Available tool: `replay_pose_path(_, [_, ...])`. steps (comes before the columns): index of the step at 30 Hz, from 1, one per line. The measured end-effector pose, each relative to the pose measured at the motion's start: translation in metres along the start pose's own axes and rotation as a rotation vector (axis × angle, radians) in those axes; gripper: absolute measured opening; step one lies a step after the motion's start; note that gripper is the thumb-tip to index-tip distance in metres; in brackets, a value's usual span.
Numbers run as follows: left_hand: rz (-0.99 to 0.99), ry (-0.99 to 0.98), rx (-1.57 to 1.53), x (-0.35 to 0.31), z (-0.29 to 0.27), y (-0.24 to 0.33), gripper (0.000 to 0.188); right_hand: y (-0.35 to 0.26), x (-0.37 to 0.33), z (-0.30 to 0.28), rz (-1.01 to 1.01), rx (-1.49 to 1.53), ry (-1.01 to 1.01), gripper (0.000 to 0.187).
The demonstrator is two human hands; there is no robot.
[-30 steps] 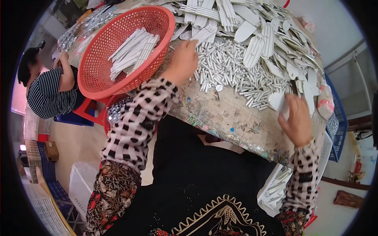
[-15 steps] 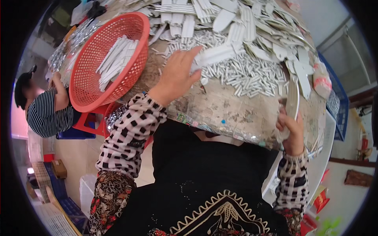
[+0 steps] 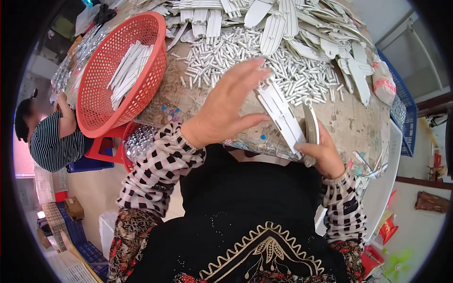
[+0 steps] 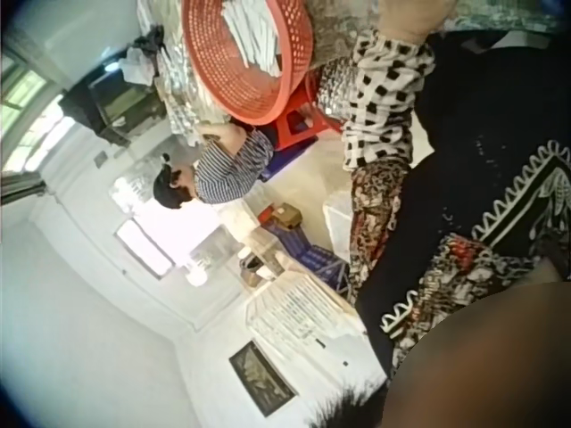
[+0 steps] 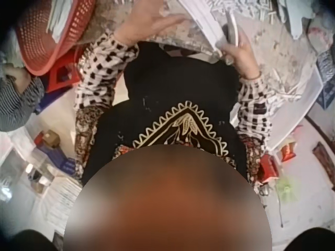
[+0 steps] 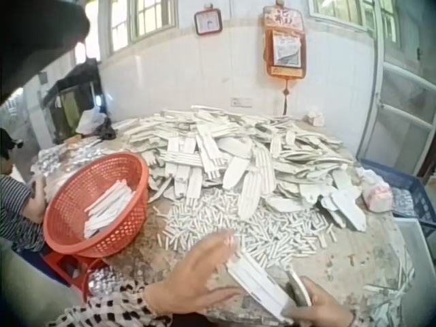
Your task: Sorting and packaging white plastic components into bundles at a workshop table.
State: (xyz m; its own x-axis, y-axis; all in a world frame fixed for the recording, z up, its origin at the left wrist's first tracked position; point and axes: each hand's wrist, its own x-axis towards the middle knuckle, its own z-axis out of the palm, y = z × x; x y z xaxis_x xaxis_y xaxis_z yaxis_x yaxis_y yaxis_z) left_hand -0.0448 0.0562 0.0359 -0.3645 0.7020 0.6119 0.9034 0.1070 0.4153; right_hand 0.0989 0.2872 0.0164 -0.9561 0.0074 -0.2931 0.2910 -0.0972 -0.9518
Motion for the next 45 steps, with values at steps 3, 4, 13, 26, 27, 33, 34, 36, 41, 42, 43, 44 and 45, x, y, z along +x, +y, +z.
replay_pose_path(3, [-0.353,0.221,-0.482,-0.008,0.021,0.008,0.072,0.003,-0.005,0.018,0.038,0.216,0.057,0.065])
replay_pose_path(4, [-0.523,0.165,-0.998,-0.009,0.025,0.011,0.068,0.003,-0.007,0.021,0.080,0.286,0.031,0.066])
replay_pose_path(13, [-0.599,0.299,-1.908,-0.008,0.039,0.026,0.054,0.001,-0.009,0.032,-0.108,0.023,0.207,0.072])
replay_pose_path(26, [-0.733,0.329,-1.799,-0.010,0.051,0.052,0.047,0.001,-0.023,0.052,-0.645,-0.398,0.145,0.051])
replay_pose_path(27, [-0.714,0.283,-1.781,-0.009,0.048,0.053,0.054,0.002,-0.023,0.055,-0.653,-0.388,0.159,0.048])
replay_pose_path(33, [-0.672,0.254,-1.657,-0.015,0.048,0.054,0.049,0.000,-0.021,0.059,-0.681,-0.473,0.191,0.047])
replay_pose_path(34, [-0.670,0.246,-1.595,-0.017,0.046,0.054,0.049,-0.001,-0.021,0.059,-0.686,-0.516,0.184,0.050])
replay_pose_path(36, [-0.682,0.214,-1.545,-0.020,0.043,0.052,0.050,-0.005,-0.025,0.057,-0.612,-0.591,0.173,0.052])
replay_pose_path(41, [-0.724,0.158,-1.444,-0.024,0.041,0.047,0.050,-0.014,-0.026,0.053,-0.433,-0.669,0.079,0.056])
replay_pose_path(42, [-0.758,0.158,-1.485,-0.025,0.041,0.046,0.049,-0.014,-0.025,0.053,-0.428,-0.590,0.068,0.056])
replay_pose_path(43, [-0.789,0.156,-1.530,-0.024,0.042,0.045,0.049,-0.014,-0.024,0.052,-0.422,-0.515,0.061,0.056])
replay_pose_path(44, [-0.789,0.155,-1.532,-0.022,0.043,0.047,0.049,-0.010,-0.023,0.053,-0.421,-0.515,0.062,0.056])
replay_pose_path(45, [-0.852,0.165,-1.547,-0.019,0.044,0.050,0.046,-0.001,-0.021,0.058,-0.444,-0.506,0.127,0.057])
